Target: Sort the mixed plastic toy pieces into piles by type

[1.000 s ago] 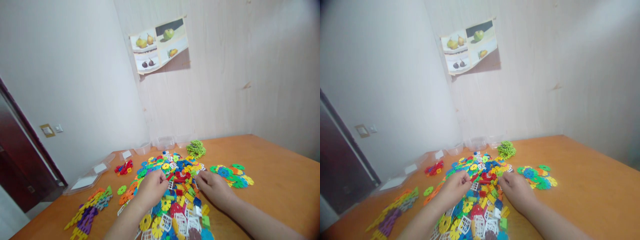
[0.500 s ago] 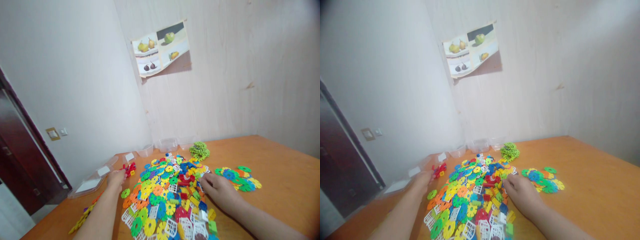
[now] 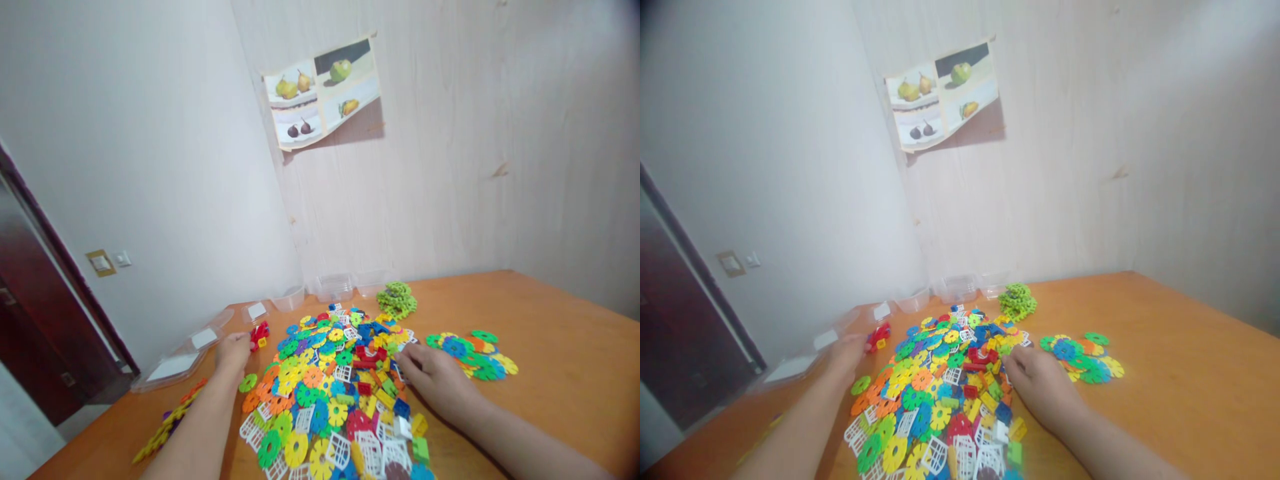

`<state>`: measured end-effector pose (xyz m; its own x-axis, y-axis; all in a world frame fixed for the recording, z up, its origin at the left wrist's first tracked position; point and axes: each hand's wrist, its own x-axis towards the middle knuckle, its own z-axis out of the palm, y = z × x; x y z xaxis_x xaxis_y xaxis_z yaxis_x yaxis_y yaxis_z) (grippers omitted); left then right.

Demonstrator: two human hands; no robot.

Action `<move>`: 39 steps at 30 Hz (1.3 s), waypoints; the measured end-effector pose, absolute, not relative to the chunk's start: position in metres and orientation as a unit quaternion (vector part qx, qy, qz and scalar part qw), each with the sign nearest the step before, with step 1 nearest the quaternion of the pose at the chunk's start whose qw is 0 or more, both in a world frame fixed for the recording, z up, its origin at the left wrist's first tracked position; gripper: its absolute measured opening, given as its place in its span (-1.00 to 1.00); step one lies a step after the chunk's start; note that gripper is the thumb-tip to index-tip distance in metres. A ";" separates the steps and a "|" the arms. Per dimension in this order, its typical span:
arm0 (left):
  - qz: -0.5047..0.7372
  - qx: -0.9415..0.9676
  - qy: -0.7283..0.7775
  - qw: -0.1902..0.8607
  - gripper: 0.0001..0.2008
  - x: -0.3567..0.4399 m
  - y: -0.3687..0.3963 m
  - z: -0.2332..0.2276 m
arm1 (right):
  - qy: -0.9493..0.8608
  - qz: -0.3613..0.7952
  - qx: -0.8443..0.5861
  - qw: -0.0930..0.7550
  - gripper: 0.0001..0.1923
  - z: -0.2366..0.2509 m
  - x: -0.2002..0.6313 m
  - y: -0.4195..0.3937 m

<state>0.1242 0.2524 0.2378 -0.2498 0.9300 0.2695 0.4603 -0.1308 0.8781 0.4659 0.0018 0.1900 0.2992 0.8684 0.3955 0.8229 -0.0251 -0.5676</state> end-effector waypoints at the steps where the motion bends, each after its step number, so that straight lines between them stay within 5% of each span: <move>1: 0.490 0.581 0.608 0.231 -0.88 0.130 0.246 0.243 | -0.592 0.031 -0.715 0.371 -0.57 0.191 0.466 0.002; 7: 0.430 0.713 0.492 0.255 -0.80 0.189 0.188 0.270 | -0.591 0.040 -0.716 0.368 -0.58 0.194 0.466 0.001; 11: 0.236 0.856 0.341 0.308 -0.77 0.225 0.133 0.276 | -0.590 0.035 -0.718 0.366 -0.58 0.195 0.465 0.000; 21: 0.095 0.961 0.228 0.127 -0.89 0.251 0.081 0.269 | -0.584 0.042 -0.718 0.375 -0.58 0.194 0.464 0.001; 28: 0.173 0.902 0.290 0.268 -0.94 0.243 0.094 0.264 | -0.591 0.040 -0.716 0.368 -0.58 0.192 0.465 0.001; 34: 0.397 0.711 0.413 0.408 -0.75 0.200 0.153 0.274 | -0.594 0.039 -0.722 0.354 -0.58 0.192 0.466 0.001; 39: 0.522 0.566 0.518 0.373 -0.83 0.142 0.215 0.273 | -0.600 0.044 -0.712 0.363 -0.57 0.188 0.467 0.002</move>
<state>0.1424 0.2148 0.2728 -0.0819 0.9755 0.2041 0.1978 -0.1848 0.9627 0.4670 0.0023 0.1876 0.2770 0.8860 0.3719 0.8214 -0.0175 -0.5701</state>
